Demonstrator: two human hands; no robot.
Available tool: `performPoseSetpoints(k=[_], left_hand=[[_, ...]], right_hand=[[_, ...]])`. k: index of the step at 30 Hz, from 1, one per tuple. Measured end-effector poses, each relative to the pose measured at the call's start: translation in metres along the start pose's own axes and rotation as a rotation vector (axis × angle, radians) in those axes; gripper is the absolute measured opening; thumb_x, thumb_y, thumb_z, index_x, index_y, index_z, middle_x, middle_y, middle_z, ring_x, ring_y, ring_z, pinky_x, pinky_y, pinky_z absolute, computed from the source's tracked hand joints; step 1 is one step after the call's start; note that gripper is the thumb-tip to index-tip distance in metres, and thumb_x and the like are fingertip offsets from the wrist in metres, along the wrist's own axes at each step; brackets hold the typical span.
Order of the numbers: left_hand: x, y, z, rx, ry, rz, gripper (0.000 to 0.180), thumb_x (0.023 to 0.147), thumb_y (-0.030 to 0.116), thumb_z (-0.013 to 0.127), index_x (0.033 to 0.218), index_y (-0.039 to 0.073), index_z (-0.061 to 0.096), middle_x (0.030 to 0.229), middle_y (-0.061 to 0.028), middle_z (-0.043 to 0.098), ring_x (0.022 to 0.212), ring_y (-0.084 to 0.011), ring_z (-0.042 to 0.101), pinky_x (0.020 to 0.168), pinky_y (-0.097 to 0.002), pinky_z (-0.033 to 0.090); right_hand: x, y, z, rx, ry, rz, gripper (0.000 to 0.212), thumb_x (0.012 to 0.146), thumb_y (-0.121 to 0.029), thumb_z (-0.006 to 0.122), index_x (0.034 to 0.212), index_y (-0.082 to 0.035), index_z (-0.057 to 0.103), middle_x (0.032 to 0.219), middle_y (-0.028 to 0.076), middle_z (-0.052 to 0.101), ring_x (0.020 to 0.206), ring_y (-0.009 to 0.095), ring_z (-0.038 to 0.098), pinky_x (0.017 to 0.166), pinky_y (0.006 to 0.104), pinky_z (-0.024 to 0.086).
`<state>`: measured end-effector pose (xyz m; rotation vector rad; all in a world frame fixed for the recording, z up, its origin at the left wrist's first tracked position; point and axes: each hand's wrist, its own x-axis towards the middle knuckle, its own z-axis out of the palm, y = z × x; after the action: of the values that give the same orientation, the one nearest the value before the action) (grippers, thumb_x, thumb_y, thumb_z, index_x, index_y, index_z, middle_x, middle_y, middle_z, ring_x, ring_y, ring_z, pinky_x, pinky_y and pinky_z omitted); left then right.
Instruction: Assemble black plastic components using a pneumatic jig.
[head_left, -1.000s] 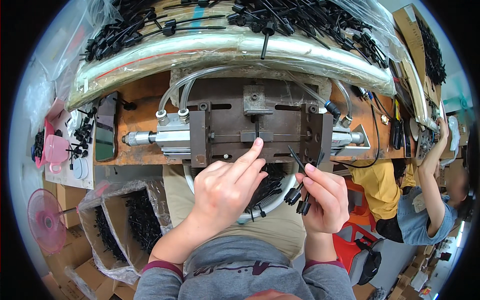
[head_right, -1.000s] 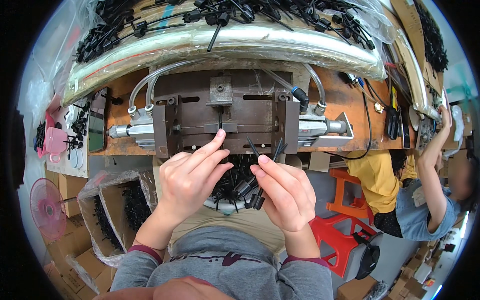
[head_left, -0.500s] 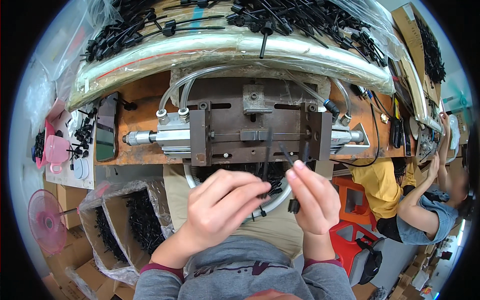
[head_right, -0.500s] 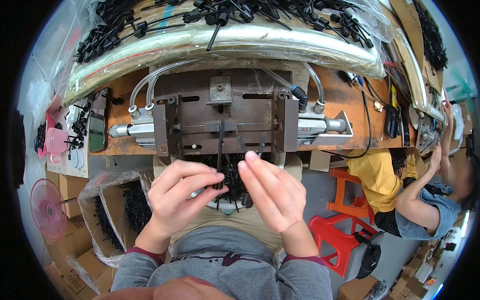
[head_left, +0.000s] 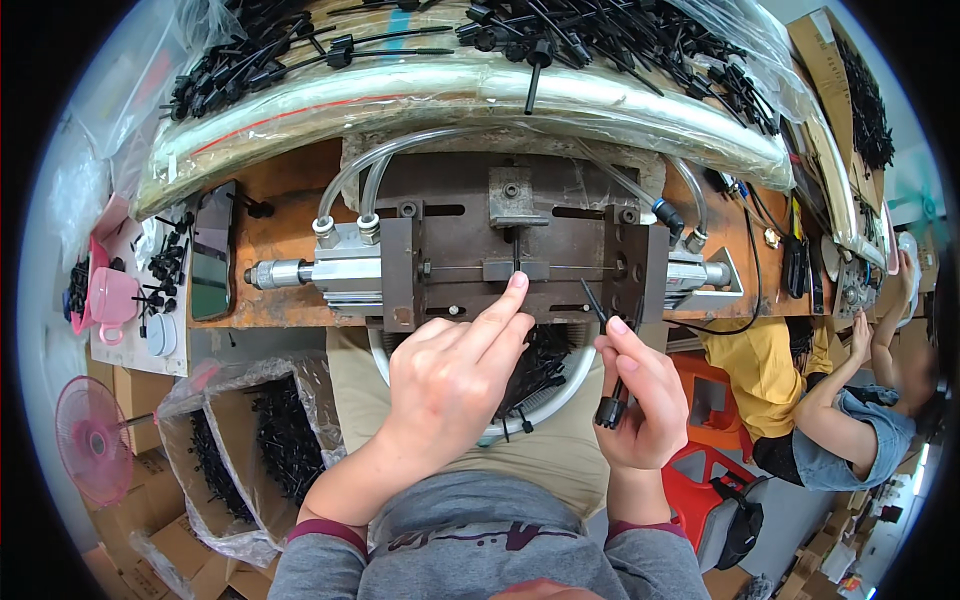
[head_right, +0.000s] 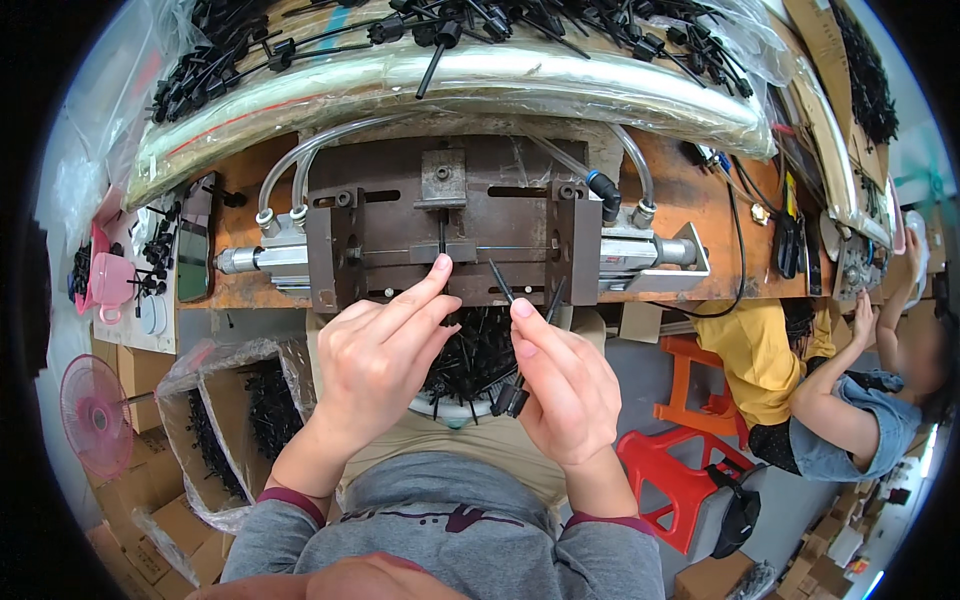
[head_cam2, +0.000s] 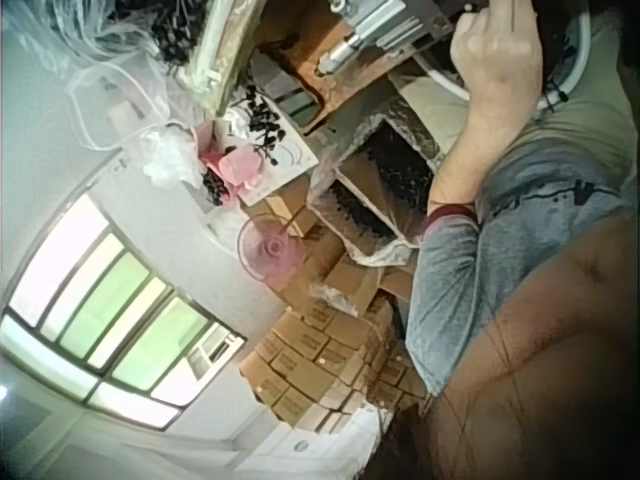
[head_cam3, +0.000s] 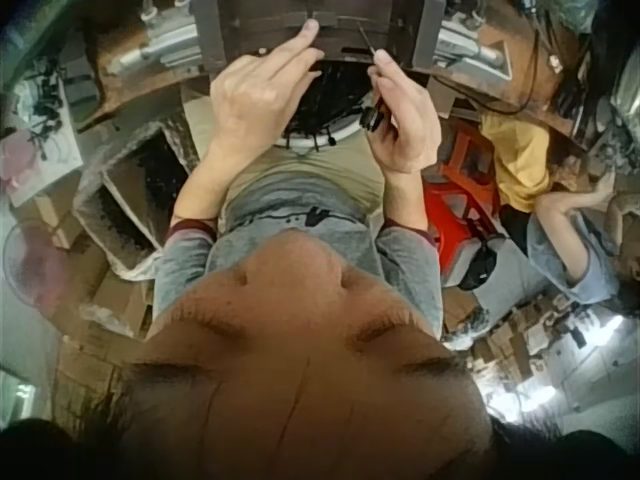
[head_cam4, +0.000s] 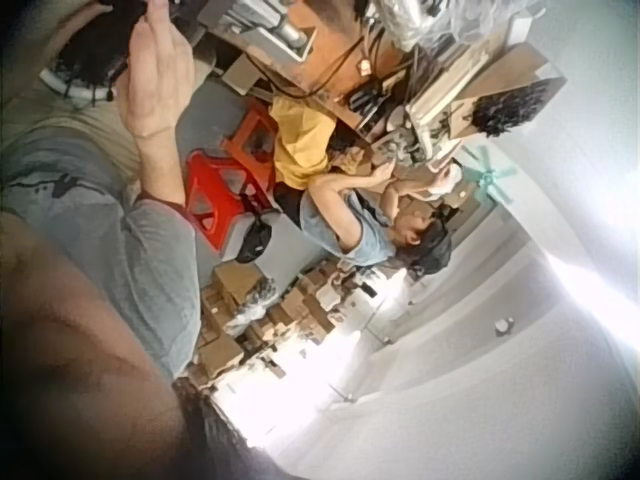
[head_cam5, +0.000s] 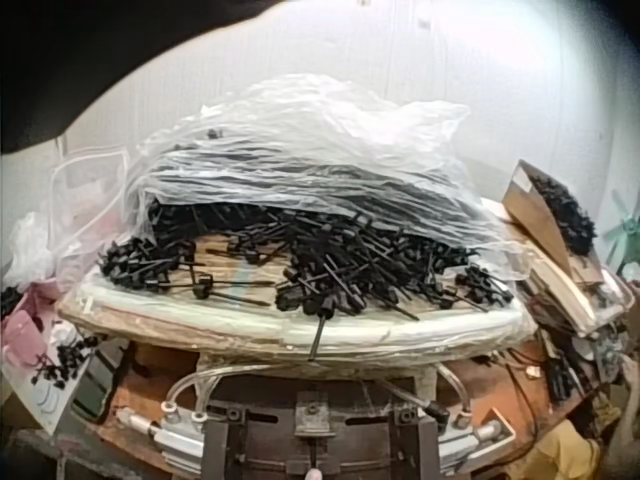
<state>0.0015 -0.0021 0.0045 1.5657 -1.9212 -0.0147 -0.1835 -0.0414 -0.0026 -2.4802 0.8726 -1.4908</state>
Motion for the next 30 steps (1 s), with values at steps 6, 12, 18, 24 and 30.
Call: performPoseSetpoints(k=[6, 12, 18, 24, 30], left_hand=[[0.000, 0.003, -0.005, -0.265, 0.030, 0.004, 0.032, 0.067, 0.012, 0.083, 0.096, 0.004, 0.072, 0.113, -0.0100, 0.071, 0.070, -0.0165, 0.068, 0.062, -0.0279, 0.052], [-0.012, 0.017, -0.013, -0.740, 0.072, 0.028, 0.033, 0.066, 0.003, 0.085, 0.095, -0.002, 0.070, 0.092, -0.0135, 0.071, 0.079, -0.0242, 0.070, 0.067, -0.0307, 0.057], [-0.012, 0.010, -0.014, -0.396, 0.040, -0.034, 0.029, 0.068, -0.002, 0.078, 0.096, -0.003, 0.069, 0.108, -0.0155, 0.067, 0.086, -0.0277, 0.067, 0.071, -0.0330, 0.056], [-0.007, 0.003, 0.003, -0.077, 0.022, 0.018, 0.029, 0.070, 0.004, 0.078, 0.099, 0.000, 0.071, 0.121, -0.0132, 0.067, 0.086, -0.0246, 0.068, 0.075, -0.0342, 0.054], [0.004, 0.001, -0.004, -0.001, -0.038, 0.033, 0.027, 0.072, 0.008, 0.077, 0.097, 0.002, 0.072, 0.124, -0.0121, 0.067, 0.073, -0.0200, 0.068, 0.067, -0.0303, 0.053]], right_hand=[[0.002, -0.002, 0.001, -0.102, -0.025, -0.074, 0.030, 0.078, 0.013, 0.061, 0.108, 0.008, 0.063, 0.101, 0.025, 0.071, 0.083, 0.032, 0.072, 0.071, 0.0352, 0.060], [0.008, -0.010, 0.012, -0.006, -0.105, -0.162, 0.032, 0.078, 0.000, 0.067, 0.108, 0.011, 0.065, 0.103, 0.027, 0.069, 0.086, 0.032, 0.071, 0.071, 0.0354, 0.060], [0.003, -0.002, 0.006, -0.068, -0.040, -0.023, 0.035, 0.079, 0.009, 0.068, 0.113, 0.009, 0.062, 0.103, 0.027, 0.070, 0.086, 0.031, 0.073, 0.069, 0.0339, 0.059], [-0.002, -0.001, 0.006, 0.093, 0.016, 0.021, 0.052, 0.082, 0.007, 0.066, 0.130, 0.010, 0.049, 0.107, 0.027, 0.068, 0.093, 0.033, 0.072, 0.081, 0.0392, 0.059], [0.003, -0.002, -0.006, 0.250, -0.078, 0.081, 0.052, 0.098, -0.017, 0.049, 0.140, 0.011, 0.038, 0.132, 0.035, 0.052, 0.113, 0.044, 0.062, 0.102, 0.0497, 0.046]])
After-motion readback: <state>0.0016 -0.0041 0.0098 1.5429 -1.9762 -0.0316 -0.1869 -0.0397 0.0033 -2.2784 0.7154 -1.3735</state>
